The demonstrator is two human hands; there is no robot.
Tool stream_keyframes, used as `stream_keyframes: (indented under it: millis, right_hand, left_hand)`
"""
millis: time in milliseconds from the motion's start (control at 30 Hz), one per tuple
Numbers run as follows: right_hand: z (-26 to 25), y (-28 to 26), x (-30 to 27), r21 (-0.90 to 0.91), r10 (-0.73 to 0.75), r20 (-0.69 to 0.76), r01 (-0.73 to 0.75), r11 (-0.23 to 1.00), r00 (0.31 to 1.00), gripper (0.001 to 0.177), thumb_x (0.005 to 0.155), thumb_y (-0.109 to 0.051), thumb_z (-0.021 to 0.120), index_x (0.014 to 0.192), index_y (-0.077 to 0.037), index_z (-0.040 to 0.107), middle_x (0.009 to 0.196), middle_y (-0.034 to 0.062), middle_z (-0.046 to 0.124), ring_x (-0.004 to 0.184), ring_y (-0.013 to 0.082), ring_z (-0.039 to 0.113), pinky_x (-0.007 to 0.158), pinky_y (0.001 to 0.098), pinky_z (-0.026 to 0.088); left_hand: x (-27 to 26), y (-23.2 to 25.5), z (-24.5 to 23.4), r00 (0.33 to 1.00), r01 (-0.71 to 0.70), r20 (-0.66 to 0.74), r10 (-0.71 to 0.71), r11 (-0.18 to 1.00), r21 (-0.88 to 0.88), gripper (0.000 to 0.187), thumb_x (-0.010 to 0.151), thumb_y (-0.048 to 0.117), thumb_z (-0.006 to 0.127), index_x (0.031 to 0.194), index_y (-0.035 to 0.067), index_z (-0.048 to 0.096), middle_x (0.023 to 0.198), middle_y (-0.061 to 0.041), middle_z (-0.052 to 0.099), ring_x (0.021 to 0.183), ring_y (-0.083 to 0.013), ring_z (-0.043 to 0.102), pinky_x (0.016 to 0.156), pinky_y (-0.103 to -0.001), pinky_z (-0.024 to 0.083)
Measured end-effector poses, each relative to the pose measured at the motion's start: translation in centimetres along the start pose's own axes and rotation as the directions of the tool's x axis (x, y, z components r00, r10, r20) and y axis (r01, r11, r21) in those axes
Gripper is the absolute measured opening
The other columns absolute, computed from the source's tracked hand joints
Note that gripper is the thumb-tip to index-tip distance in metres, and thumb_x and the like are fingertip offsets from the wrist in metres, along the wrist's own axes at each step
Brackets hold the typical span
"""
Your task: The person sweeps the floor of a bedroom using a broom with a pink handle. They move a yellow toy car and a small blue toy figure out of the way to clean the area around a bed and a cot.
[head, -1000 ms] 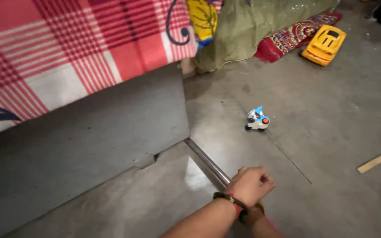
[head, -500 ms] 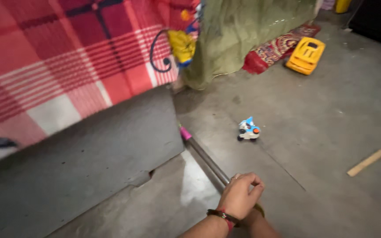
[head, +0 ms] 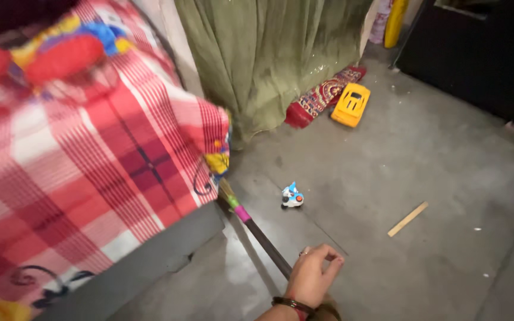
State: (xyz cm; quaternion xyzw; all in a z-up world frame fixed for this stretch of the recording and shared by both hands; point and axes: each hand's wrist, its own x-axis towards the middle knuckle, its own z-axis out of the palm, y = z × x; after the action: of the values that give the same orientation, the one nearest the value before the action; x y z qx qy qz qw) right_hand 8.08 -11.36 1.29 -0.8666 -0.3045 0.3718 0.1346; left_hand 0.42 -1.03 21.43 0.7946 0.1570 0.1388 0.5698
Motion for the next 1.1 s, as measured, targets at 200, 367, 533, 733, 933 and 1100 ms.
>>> stream_keyframes:
  millis: [200,367,533,733,933,1100]
  right_hand:
    - [-9.8,-3.6,-12.5,0.031,0.022,0.042,-0.023,0.999,0.999,0.059,0.093,-0.044,0.060,0.148,-0.027,0.046,0.137,0.0089,0.063,0.129,0.0294,0.058,0.110,0.0440,0.044]
    - [-18.1,-7.2,-21.6,0.075,0.054,0.050,-0.058,0.996,0.997,0.058,0.093,-0.043,0.060,0.148,-0.026,0.047,0.138,0.0083,0.062,0.130,0.0287,0.057,0.111,0.0436,0.043]
    - [-22.8,-10.3,-27.3,0.112,0.085,0.028,-0.088,0.990,0.996,0.058,0.094,-0.042,0.061,0.148,-0.026,0.047,0.139,0.0077,0.061,0.131,0.0279,0.056,0.112,0.0431,0.042]
    - [-27.0,-12.6,-30.7,0.133,0.128,-0.004,-0.127,0.983,0.992,0.058,0.094,-0.041,0.061,0.147,-0.026,0.048,0.141,0.0071,0.060,0.133,0.0270,0.055,0.112,0.0426,0.041]
    - [-33.6,-15.9,-29.5,0.159,0.139,-0.065,-0.127,0.979,0.988,0.057,0.094,-0.041,0.062,0.147,-0.026,0.048,0.142,0.0064,0.059,0.134,0.0261,0.053,0.113,0.0421,0.040]
    - [-38.4,-18.0,-28.4,0.146,0.129,-0.054,-0.120,0.982,0.990,0.057,0.094,-0.040,0.062,0.147,-0.025,0.048,0.144,0.0059,0.058,0.135,0.0254,0.052,0.114,0.0417,0.039]
  left_hand:
    - [-2.1,14.2,-1.6,0.992,-0.053,0.113,0.051,0.999,0.014,0.014,0.092,0.022,0.069,0.096,0.008,0.071,0.098,-0.008,0.074,0.103,-0.0316,0.063,0.092,-0.041,0.050]
    - [-3.5,25.6,-2.4,0.965,-0.147,0.218,0.148,0.989,-0.022,0.017,0.094,0.023,0.070,0.096,0.006,0.070,0.100,-0.012,0.073,0.103,-0.0348,0.067,0.111,-0.045,0.039]
    - [-4.5,34.8,-4.5,0.929,-0.096,0.348,0.128,0.990,-0.108,0.017,0.092,0.026,0.068,0.095,0.009,0.069,0.102,-0.009,0.073,0.108,-0.0328,0.064,0.098,-0.043,0.049]
    - [-3.0,39.5,-8.3,0.889,-0.190,0.407,0.209,0.978,-0.086,0.020,0.092,0.027,0.070,0.097,0.007,0.072,0.100,-0.011,0.074,0.100,-0.0329,0.066,0.091,-0.042,0.052]
    - [2.1,41.9,-12.8,0.840,-0.176,0.515,0.172,0.984,-0.042,0.022,0.091,0.029,0.069,0.097,0.009,0.073,0.097,-0.011,0.076,0.091,-0.0290,0.074,0.082,-0.040,0.057]
    - [5.5,42.7,-14.8,0.848,-0.187,0.502,0.169,0.982,-0.016,0.022,0.090,0.029,0.070,0.096,0.007,0.073,0.097,-0.012,0.076,0.093,-0.0293,0.073,0.084,-0.040,0.056]
